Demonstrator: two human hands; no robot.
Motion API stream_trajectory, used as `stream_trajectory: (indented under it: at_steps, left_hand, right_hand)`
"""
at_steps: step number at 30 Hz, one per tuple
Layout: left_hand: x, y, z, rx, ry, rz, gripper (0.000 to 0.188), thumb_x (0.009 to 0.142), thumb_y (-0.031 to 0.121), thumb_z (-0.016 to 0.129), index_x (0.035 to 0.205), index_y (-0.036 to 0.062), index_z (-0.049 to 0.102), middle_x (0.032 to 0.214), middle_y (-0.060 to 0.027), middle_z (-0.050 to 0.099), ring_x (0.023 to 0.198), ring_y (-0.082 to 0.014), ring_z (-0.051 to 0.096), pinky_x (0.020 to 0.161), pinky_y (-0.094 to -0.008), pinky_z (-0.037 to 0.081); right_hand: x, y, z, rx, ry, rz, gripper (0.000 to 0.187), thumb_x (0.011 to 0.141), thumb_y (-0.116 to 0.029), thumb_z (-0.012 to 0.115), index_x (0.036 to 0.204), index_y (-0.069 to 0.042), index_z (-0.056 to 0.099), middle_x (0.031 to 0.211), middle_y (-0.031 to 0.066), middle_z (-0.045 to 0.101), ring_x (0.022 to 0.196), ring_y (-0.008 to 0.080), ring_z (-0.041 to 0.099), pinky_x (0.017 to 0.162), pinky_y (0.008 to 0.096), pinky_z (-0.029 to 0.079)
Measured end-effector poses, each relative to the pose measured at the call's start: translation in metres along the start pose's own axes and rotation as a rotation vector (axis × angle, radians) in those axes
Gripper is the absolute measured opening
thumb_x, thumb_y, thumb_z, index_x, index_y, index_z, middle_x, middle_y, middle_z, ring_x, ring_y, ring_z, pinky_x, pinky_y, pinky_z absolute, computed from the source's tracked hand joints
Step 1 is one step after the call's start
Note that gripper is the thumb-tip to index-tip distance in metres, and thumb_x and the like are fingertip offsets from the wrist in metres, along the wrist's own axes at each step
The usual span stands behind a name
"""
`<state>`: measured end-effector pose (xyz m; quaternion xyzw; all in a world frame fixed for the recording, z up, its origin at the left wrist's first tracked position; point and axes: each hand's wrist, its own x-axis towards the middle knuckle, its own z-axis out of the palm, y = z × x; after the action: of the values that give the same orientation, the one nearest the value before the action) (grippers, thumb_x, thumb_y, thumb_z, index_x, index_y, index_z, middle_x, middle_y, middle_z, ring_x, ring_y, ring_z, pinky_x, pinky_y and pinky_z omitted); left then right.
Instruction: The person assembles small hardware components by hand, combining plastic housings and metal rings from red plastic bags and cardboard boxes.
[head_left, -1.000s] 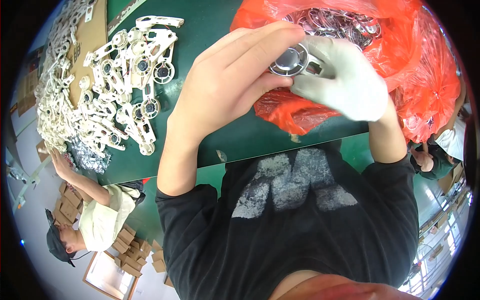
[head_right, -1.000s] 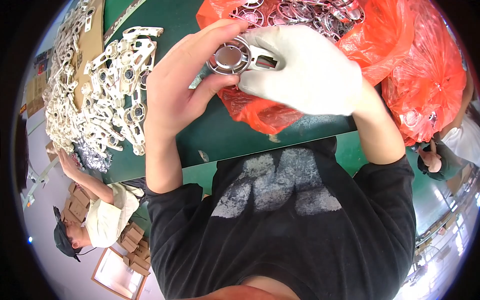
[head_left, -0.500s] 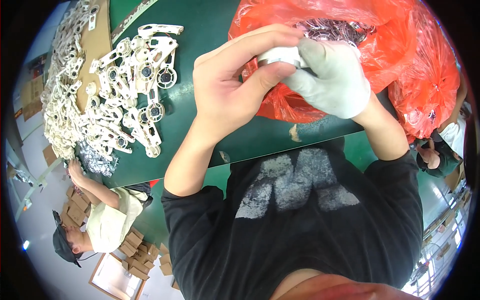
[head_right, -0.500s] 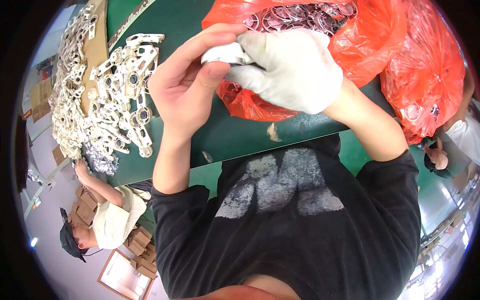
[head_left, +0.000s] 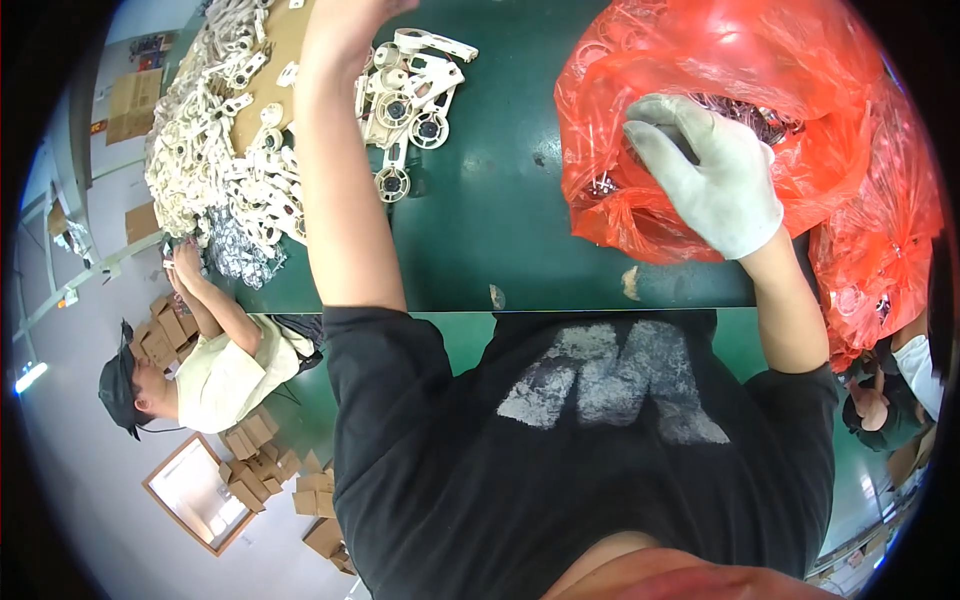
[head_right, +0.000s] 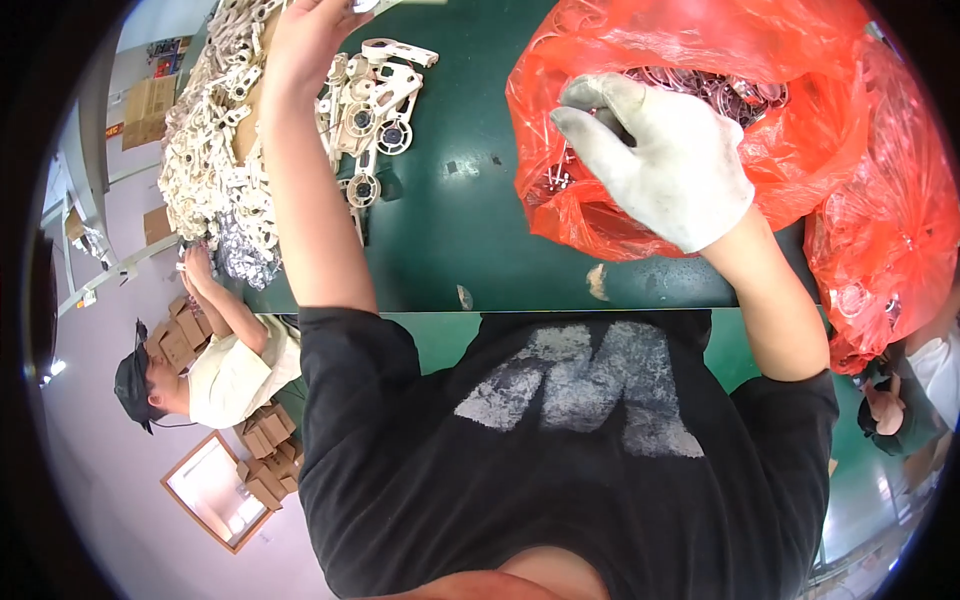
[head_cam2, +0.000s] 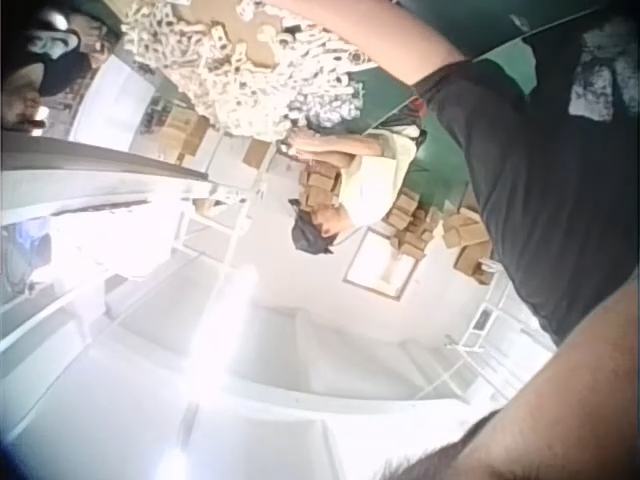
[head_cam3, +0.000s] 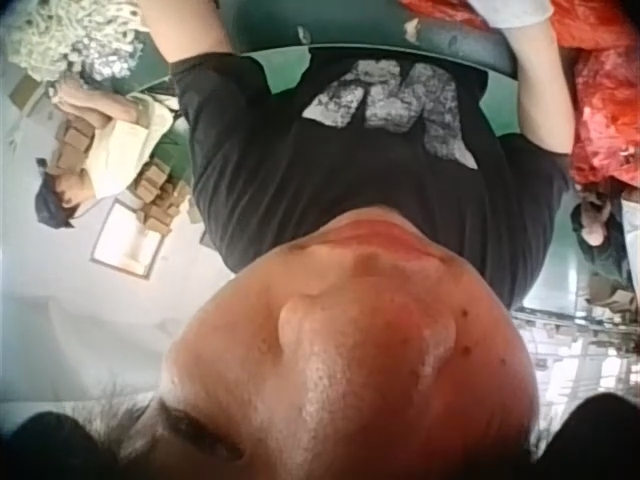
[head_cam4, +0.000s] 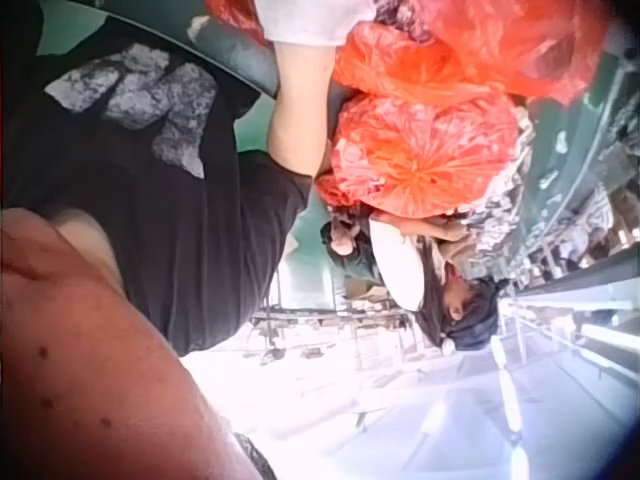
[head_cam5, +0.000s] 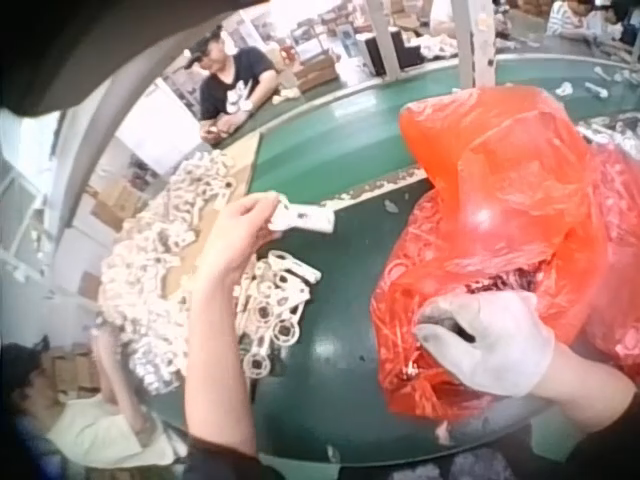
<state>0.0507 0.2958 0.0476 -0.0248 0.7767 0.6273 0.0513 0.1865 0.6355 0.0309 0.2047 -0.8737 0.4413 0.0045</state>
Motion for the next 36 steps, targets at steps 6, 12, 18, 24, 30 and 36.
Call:
stream_trajectory:
  at_steps: [6, 12, 18, 24, 30, 36]
  left_hand:
    - [-0.002, 0.003, 0.017, 0.89, 0.029, -0.076, 0.065, 0.098, 0.047, 0.065, 0.145, 0.0035, 0.056, 0.126, -0.0162, 0.07, 0.108, -0.0227, 0.069, 0.093, -0.0369, 0.053]
    - [-0.019, -0.008, 0.02, 1.239, -0.004, -0.161, 0.057, 0.088, 0.051, 0.072, 0.127, 0.0091, 0.071, 0.107, -0.0114, 0.078, 0.106, -0.0264, 0.073, 0.099, -0.0417, 0.048]
    - [-0.062, 0.043, 0.049, 0.65, 0.056, 0.122, 0.027, 0.094, 0.019, 0.075, 0.117, 0.0043, 0.072, 0.093, -0.0043, 0.074, 0.081, -0.0045, 0.064, 0.064, -0.0207, 0.044]
    - [-0.128, 0.095, 0.162, 0.2, 0.024, 0.182, 0.027, 0.085, -0.008, 0.076, 0.109, -0.0022, 0.065, 0.097, -0.0055, 0.069, 0.092, -0.0113, 0.067, 0.081, -0.0237, 0.055]
    - [-0.128, 0.056, 0.2, -0.176, 0.056, 0.47, 0.046, 0.088, -0.01, 0.07, 0.131, -0.0044, 0.056, 0.103, -0.0072, 0.07, 0.09, -0.0164, 0.068, 0.088, -0.0256, 0.055]
    - [-0.123, -0.002, 0.189, 0.869, -0.361, 0.684, 0.037, 0.085, 0.009, 0.075, 0.12, 0.0122, 0.066, 0.124, -0.0022, 0.065, 0.101, -0.0246, 0.068, 0.079, -0.0339, 0.059]
  right_hand:
    - [0.004, 0.008, -0.003, -0.045, -0.091, 0.001, 0.024, 0.098, -0.031, 0.061, 0.107, -0.011, 0.072, 0.087, 0.0117, 0.073, 0.086, 0.0294, 0.073, 0.076, 0.039, 0.057]
    - [0.006, 0.01, -0.003, -0.069, 0.013, -0.03, 0.024, 0.098, -0.029, 0.061, 0.107, -0.01, 0.072, 0.089, 0.0124, 0.074, 0.085, 0.0312, 0.073, 0.075, 0.0408, 0.058]
    - [0.01, 0.009, 0.0, -0.012, 0.228, -0.16, 0.028, 0.095, -0.029, 0.066, 0.112, -0.008, 0.071, 0.098, 0.012, 0.075, 0.093, 0.0277, 0.074, 0.082, 0.0386, 0.058]
    - [0.011, 0.002, -0.02, -0.129, 0.167, -0.202, 0.055, 0.079, -0.016, 0.083, 0.131, -0.008, 0.065, 0.12, 0.0127, 0.068, 0.107, 0.0231, 0.068, 0.092, 0.0356, 0.055]
    - [0.017, 0.001, -0.027, 0.394, 0.366, 0.012, 0.013, 0.088, -0.005, 0.072, 0.101, -0.007, 0.069, 0.085, -0.0001, 0.066, 0.075, 0.0103, 0.062, 0.07, 0.0257, 0.051]
    - [0.019, 0.008, -0.043, 0.422, 0.616, 0.263, 0.005, 0.092, -0.008, 0.067, 0.094, -0.003, 0.067, 0.078, -0.0046, 0.058, 0.07, 0.0027, 0.051, 0.064, 0.0222, 0.042]
